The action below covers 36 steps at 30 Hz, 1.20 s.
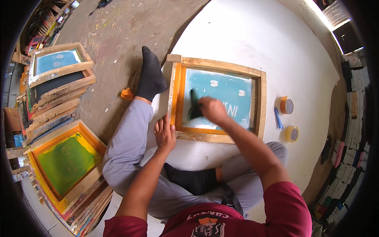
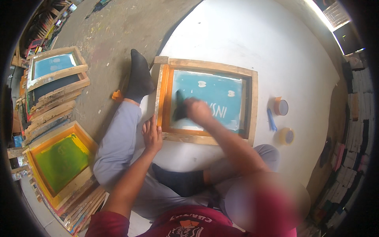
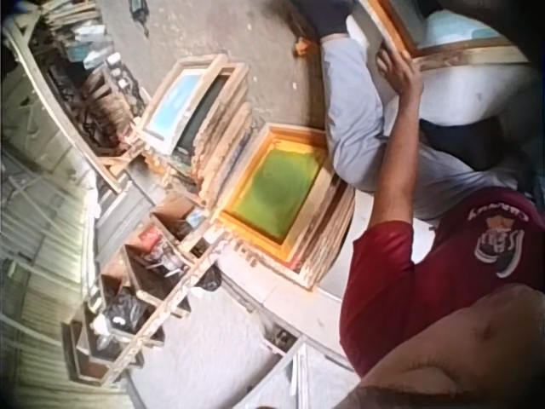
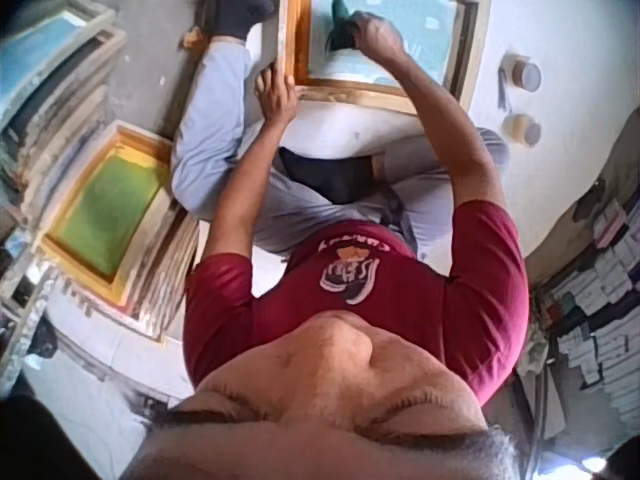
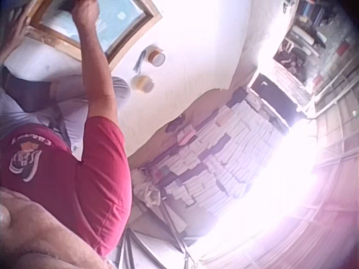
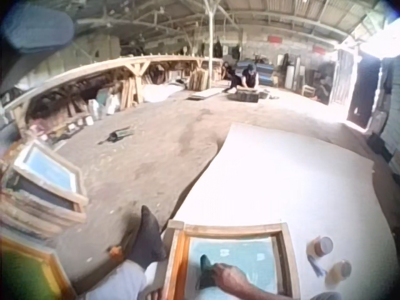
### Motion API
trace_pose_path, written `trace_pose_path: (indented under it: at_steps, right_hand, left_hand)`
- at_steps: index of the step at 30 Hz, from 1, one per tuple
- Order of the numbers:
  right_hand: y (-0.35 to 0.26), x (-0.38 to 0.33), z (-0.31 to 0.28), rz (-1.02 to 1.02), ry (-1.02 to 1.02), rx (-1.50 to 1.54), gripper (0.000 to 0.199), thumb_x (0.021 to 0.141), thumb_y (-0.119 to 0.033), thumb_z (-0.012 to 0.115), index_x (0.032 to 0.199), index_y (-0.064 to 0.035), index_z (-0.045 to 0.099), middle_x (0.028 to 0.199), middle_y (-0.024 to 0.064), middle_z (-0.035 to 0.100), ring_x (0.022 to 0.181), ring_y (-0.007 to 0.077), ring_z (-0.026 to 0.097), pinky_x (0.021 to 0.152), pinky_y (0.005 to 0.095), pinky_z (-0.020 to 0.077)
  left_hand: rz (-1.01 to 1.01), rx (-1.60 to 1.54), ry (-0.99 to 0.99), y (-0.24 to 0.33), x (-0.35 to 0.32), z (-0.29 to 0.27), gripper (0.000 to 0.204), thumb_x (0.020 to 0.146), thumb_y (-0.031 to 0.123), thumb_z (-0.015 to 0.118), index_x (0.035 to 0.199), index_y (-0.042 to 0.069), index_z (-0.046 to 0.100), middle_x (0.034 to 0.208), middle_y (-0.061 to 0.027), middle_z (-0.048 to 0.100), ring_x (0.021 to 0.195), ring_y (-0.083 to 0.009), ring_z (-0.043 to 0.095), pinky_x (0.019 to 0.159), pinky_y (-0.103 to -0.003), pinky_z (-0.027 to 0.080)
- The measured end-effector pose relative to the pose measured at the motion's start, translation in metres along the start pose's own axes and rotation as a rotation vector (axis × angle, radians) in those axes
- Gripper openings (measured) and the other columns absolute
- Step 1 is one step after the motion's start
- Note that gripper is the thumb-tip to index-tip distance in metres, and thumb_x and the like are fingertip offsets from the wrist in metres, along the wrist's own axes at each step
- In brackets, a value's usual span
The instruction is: The person sits on the floor and applies orange masking tape to the edges of a wooden screen printing frame. They smooth the tape with their fingers and use a green cloth to wipe the frame surface. The person repeats this process on multiple sides of the frame.
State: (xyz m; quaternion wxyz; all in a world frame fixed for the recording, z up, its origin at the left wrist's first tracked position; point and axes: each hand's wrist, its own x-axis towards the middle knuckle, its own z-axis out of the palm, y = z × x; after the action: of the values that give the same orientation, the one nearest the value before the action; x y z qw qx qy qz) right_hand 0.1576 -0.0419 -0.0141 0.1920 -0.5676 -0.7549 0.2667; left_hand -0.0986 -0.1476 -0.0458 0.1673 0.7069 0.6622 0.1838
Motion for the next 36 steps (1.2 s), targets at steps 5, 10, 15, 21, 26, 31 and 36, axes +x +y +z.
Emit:
trace_pose_path:
  at_steps: [5,10,15,21,26,31,36]
  right_hand:
    - [-0.062,-0.026,0.066,-0.129,-0.393,0.165,0.015,0.087,-0.009,0.06,0.093,-0.0059,0.073,0.103,0.023,0.069,0.095,0.0421,0.071,0.086,0.0495,0.0579]
    - [-0.059,-0.034,0.054,-0.062,-0.439,0.175,0.02,0.089,-0.013,0.056,0.09,-0.0022,0.072,0.101,0.0222,0.07,0.097,0.0424,0.071,0.088,0.0514,0.0567]
    - [-0.02,-0.061,0.013,0.027,-0.512,0.049,0.017,0.092,-0.015,0.061,0.088,-0.001,0.07,0.095,0.0212,0.07,0.095,0.0434,0.069,0.089,0.053,0.0538]
    - [-0.041,-0.045,0.053,-0.05,-0.463,0.091,0.026,0.089,-0.013,0.052,0.081,0.0018,0.072,0.103,0.0243,0.072,0.103,0.0417,0.069,0.092,0.0495,0.0557]
    - [-0.07,-0.035,0.068,-0.087,-0.406,0.047,0.025,0.091,-0.014,0.055,0.083,0.0027,0.072,0.098,0.0234,0.073,0.097,0.0407,0.07,0.085,0.0492,0.0575]
    - [-0.066,-0.027,0.075,-0.087,-0.34,0.122,0.027,0.095,-0.021,0.061,0.087,0.0021,0.074,0.091,0.0229,0.074,0.09,0.0424,0.071,0.084,0.0506,0.057]
    - [-0.062,-0.038,0.05,-0.05,-0.449,0.076,0.028,0.098,-0.023,0.062,0.087,-0.0008,0.075,0.095,0.0219,0.073,0.096,0.0436,0.069,0.09,0.0512,0.0542]
  left_hand:
    - [-0.017,-0.035,-0.022,0.005,0.002,-0.001,0.06,0.105,0.025,0.048,0.16,0.004,0.038,0.146,-0.0188,0.052,0.135,-0.0424,0.045,0.113,-0.056,0.032]
    - [0.004,-0.032,0.008,0.002,0.002,-0.001,0.06,0.105,0.024,0.048,0.161,0.006,0.037,0.144,-0.0192,0.054,0.134,-0.0423,0.045,0.113,-0.056,0.032]
    - [-0.034,-0.063,-0.005,0.001,0.003,0.001,0.059,0.104,0.022,0.047,0.161,0.007,0.038,0.146,-0.0189,0.053,0.136,-0.0418,0.044,0.114,-0.057,0.031]
    - [0.005,-0.118,0.061,-0.003,0.004,0.007,0.057,0.108,0.029,0.042,0.16,0.007,0.039,0.143,-0.0197,0.053,0.134,-0.0442,0.044,0.113,-0.059,0.031]
    - [0.001,-0.149,0.066,-0.004,0.002,0.007,0.057,0.11,0.034,0.038,0.159,0.007,0.041,0.14,-0.0204,0.055,0.133,-0.0451,0.044,0.112,-0.06,0.031]
    - [0.025,-0.172,0.092,-0.003,0.003,0.008,0.055,0.109,0.03,0.041,0.159,0.007,0.042,0.14,-0.0197,0.056,0.133,-0.0444,0.046,0.112,-0.059,0.031]
    - [0.026,-0.154,0.122,-0.007,0.001,0.01,0.053,0.107,0.024,0.044,0.158,0.008,0.043,0.142,-0.0183,0.056,0.132,-0.0435,0.046,0.114,-0.058,0.031]
